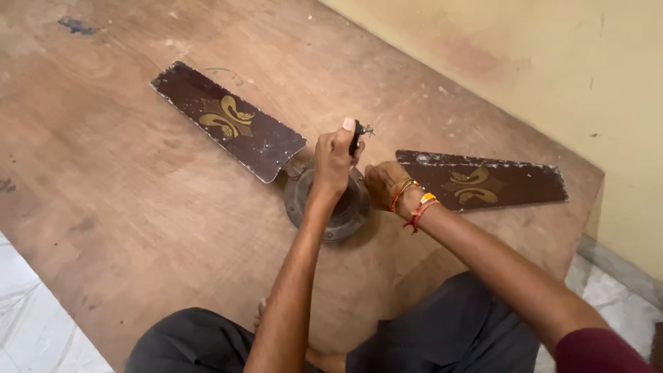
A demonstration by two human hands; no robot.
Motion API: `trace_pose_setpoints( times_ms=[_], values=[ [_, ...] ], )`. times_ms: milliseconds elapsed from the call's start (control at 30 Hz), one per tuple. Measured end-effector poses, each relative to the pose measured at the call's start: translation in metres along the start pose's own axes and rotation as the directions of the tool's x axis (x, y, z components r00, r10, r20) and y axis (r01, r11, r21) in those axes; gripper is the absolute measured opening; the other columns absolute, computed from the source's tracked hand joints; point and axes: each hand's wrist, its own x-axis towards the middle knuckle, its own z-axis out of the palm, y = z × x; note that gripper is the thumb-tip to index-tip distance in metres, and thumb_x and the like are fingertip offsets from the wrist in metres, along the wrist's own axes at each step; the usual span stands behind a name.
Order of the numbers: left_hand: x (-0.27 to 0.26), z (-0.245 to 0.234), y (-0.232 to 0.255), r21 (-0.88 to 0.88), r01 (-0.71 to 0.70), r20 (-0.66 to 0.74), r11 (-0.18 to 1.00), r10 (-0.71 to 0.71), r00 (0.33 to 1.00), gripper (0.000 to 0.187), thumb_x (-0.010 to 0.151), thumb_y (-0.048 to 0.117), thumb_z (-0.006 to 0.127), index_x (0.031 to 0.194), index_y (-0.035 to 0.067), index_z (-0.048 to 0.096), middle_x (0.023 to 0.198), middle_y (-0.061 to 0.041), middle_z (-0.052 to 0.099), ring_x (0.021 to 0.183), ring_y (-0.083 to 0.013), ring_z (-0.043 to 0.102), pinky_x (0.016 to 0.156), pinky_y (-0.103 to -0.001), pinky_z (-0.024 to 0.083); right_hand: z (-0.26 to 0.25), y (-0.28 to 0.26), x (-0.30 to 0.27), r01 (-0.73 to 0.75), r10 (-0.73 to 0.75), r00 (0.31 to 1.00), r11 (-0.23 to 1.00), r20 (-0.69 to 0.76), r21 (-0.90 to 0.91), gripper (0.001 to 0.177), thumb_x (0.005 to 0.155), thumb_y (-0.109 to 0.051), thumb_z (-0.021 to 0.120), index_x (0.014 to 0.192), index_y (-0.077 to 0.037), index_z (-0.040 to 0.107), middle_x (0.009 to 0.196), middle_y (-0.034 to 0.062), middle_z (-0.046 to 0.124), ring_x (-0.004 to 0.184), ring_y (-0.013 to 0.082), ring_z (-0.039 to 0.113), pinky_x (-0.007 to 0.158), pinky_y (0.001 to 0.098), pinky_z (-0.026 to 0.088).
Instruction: The person sits on the floor and uses a screwdriver to remove screws from the central hub of a ceiling fan. They detach the fan blades one by one and place them on the floor.
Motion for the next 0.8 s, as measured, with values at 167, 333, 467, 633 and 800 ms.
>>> trace_pose_setpoints(
  times_ms=[167, 333, 467, 633, 800],
  values=[
    [-0.001, 0.0, 0.003, 0.003, 0.0, 0.008, 1.0, 0.0, 1.0, 0.059, 0.1, 0.05, 0.044, 0.061, 0.006, 0.05, 0.054, 0.003, 0.042, 0.05, -0.0074, 0.039, 0.048, -0.03, 0.026, -0.008, 0.001, 0.003, 0.123, -0.129, 0.99, 0.986, -0.048, -0.113, 0.011, 0.076, -0.022, 0.073, 0.072, -0.013, 0.076, 0.075, 0.0104, 0.074, 0.074, 0.0265, 0.073, 0.061, 0.0369, 0.058],
    [-0.002, 0.0, -0.003, -0.031, 0.008, 0.005, 0.999, -0.008, 1.0, 0.057, 0.099, 0.05, 0.043, 0.063, 0.006, 0.051, 0.054, 0.004, 0.045, 0.051, -0.0069, 0.041, 0.048, -0.03, 0.028, -0.016, -0.011, 0.0, 0.122, -0.117, 0.992, 0.987, 0.049, -0.105, 0.014, 0.084, -0.024, 0.07, 0.074, -0.016, 0.076, 0.075, 0.0067, 0.075, 0.073, 0.0241, 0.074, 0.062, 0.0396, 0.058],
    [0.0, 0.003, -0.004, 0.02, 0.066, -0.021, 0.998, -0.065, 0.998, 0.061, 0.1, 0.051, 0.045, 0.06, 0.005, 0.053, 0.054, 0.004, 0.047, 0.05, -0.0067, 0.043, 0.047, -0.029, 0.03, -0.026, -0.009, -0.005, -0.006, 0.01, 0.999, 0.993, -0.031, 0.116, 0.014, 0.082, -0.026, 0.07, 0.078, -0.015, 0.077, 0.077, 0.0103, 0.075, 0.076, 0.0281, 0.074, 0.068, 0.041, 0.058],
    [-0.011, 0.005, 0.002, -0.118, 0.058, -0.085, 0.991, -0.068, 0.994, 0.053, 0.103, 0.049, 0.051, 0.08, 0.004, 0.065, 0.067, 0.003, 0.053, 0.06, -0.0065, 0.046, 0.053, -0.026, 0.033, -0.016, -0.01, -0.016, -0.086, 0.11, 0.99, 0.968, -0.089, 0.235, 0.014, 0.074, -0.02, 0.069, 0.081, -0.012, 0.078, 0.083, 0.0143, 0.075, 0.082, 0.0327, 0.074, 0.074, 0.0421, 0.059],
    [-0.012, 0.009, 0.013, -0.107, -0.094, -0.23, 0.99, 0.067, 0.971, 0.036, 0.102, 0.038, 0.06, 0.096, 0.003, 0.068, 0.079, 0.002, 0.063, 0.071, -0.0075, 0.057, 0.065, -0.025, 0.045, -0.005, -0.03, -0.02, -0.117, 0.16, 0.973, 0.964, -0.169, 0.24, 0.016, 0.08, -0.021, 0.066, 0.084, -0.012, 0.079, 0.086, 0.0155, 0.075, 0.084, 0.0332, 0.074, 0.074, 0.0437, 0.059]
  ],
)
